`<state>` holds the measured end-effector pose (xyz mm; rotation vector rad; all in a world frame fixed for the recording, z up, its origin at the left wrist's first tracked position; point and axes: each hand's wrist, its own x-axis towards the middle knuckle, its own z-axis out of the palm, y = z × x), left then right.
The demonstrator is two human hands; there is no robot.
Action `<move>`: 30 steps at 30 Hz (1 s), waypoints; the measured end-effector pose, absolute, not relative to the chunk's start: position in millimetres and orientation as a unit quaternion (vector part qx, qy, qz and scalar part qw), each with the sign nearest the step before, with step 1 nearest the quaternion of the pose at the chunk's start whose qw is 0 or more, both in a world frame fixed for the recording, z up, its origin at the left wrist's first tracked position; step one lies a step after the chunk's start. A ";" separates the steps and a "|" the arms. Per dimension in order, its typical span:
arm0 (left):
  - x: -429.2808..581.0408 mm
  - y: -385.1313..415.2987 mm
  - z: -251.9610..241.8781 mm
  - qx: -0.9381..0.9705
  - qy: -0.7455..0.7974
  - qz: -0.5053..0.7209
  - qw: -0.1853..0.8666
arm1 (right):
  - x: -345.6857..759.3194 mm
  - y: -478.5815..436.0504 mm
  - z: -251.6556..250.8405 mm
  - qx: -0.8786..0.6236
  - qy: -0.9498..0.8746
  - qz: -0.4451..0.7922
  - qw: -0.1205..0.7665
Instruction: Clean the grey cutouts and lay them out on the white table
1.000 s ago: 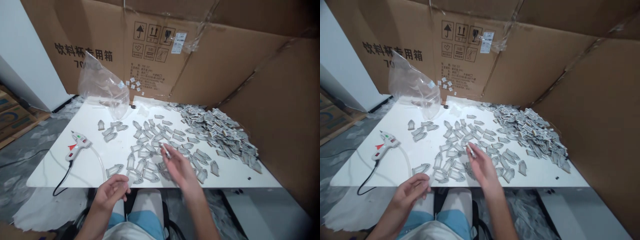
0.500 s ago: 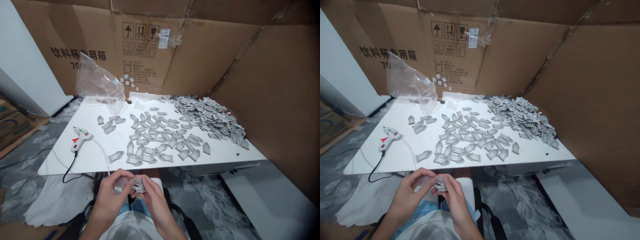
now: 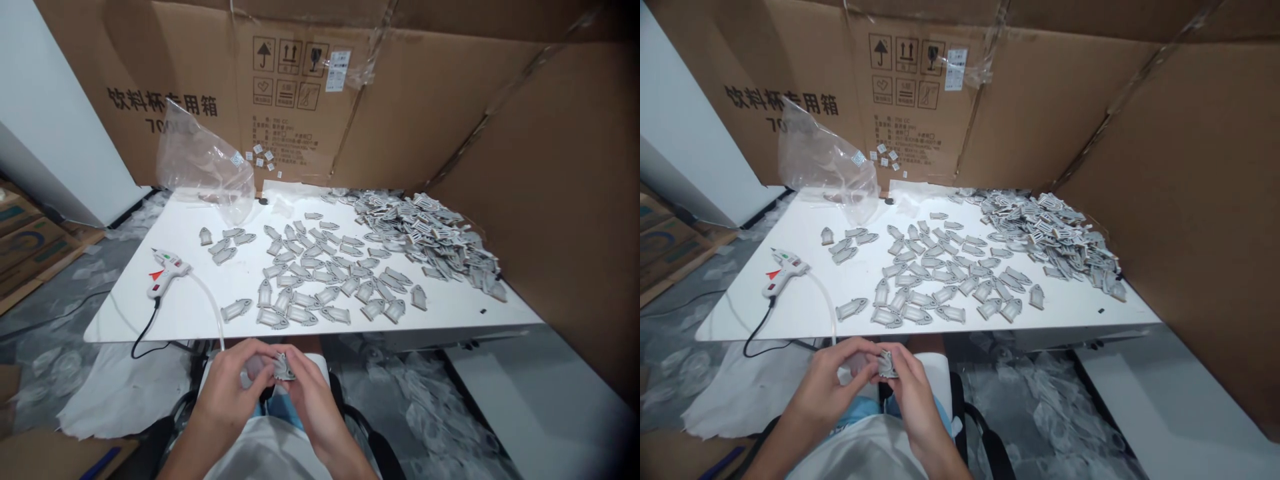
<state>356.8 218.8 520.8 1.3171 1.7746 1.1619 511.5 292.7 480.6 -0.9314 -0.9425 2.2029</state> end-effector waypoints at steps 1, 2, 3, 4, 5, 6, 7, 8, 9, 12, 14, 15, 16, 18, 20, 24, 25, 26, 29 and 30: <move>355.8 219.6 520.7 0.501 0.674 0.441 0.315 | 510.7 293.3 480.8 -0.348 -0.344 0.824 0.285; 354.9 220.4 520.4 0.502 0.675 0.442 0.312 | 509.9 294.1 481.4 -0.348 -0.336 0.827 0.288; 354.0 221.2 520.0 0.502 0.676 0.444 0.306 | 509.1 295.0 482.3 -0.348 -0.328 0.829 0.291; 353.1 221.9 519.4 0.500 0.676 0.451 0.299 | 508.4 296.1 483.4 -0.350 -0.321 0.829 0.295; 352.2 222.4 518.6 0.495 0.676 0.462 0.292 | 507.6 297.3 484.6 -0.353 -0.314 0.829 0.301; 351.4 222.8 517.8 0.487 0.677 0.474 0.283 | 507.0 298.4 485.8 -0.355 -0.307 0.827 0.309; 350.8 223.1 517.1 0.479 0.678 0.486 0.272 | 506.4 299.5 486.8 -0.356 -0.298 0.826 0.319; 350.5 223.2 516.6 0.472 0.680 0.497 0.259 | 505.8 300.3 487.6 -0.358 -0.288 0.825 0.330; 350.4 223.3 516.5 0.468 0.685 0.504 0.241 | 505.4 300.7 488.1 -0.358 -0.276 0.825 0.340; 352.2 224.8 518.5 0.486 0.691 0.511 0.162 | 504.2 299.9 487.8 -0.349 -0.252 0.832 0.349; 354.5 227.2 520.5 0.520 0.678 0.509 0.102 | 503.2 298.2 486.9 -0.342 -0.247 0.838 0.347; 355.7 228.5 521.2 0.537 0.670 0.506 0.079 | 502.6 297.4 486.4 -0.342 -0.247 0.838 0.347; 356.8 229.8 521.3 0.551 0.664 0.502 0.064 | 501.9 296.7 486.1 -0.344 -0.247 0.836 0.348; 358.7 231.6 519.8 0.574 0.658 0.485 0.053 | 500.5 296.1 485.8 -0.355 -0.246 0.831 0.350; 360.4 232.5 516.3 0.604 0.652 0.455 0.063 | 499.7 296.5 486.4 -0.372 -0.240 0.829 0.343; 364.4 233.6 507.3 0.640 0.643 0.411 0.094 | 499.7 298.4 489.8 -0.390 -0.234 0.830 0.323; 365.6 234.3 505.3 0.640 0.646 0.405 0.095 | 499.8 298.7 490.7 -0.392 -0.235 0.830 0.321; 366.7 235.2 503.4 0.641 0.650 0.398 0.091 | 499.9 299.0 491.4 -0.392 -0.236 0.831 0.318; 368.9 239.7 497.2 0.649 0.658 0.377 0.060 | 499.6 299.7 492.2 -0.389 -0.232 0.835 0.313; 369.1 241.5 495.0 0.649 0.659 0.377 0.046 | 499.3 300.0 492.1 -0.389 -0.229 0.835 0.314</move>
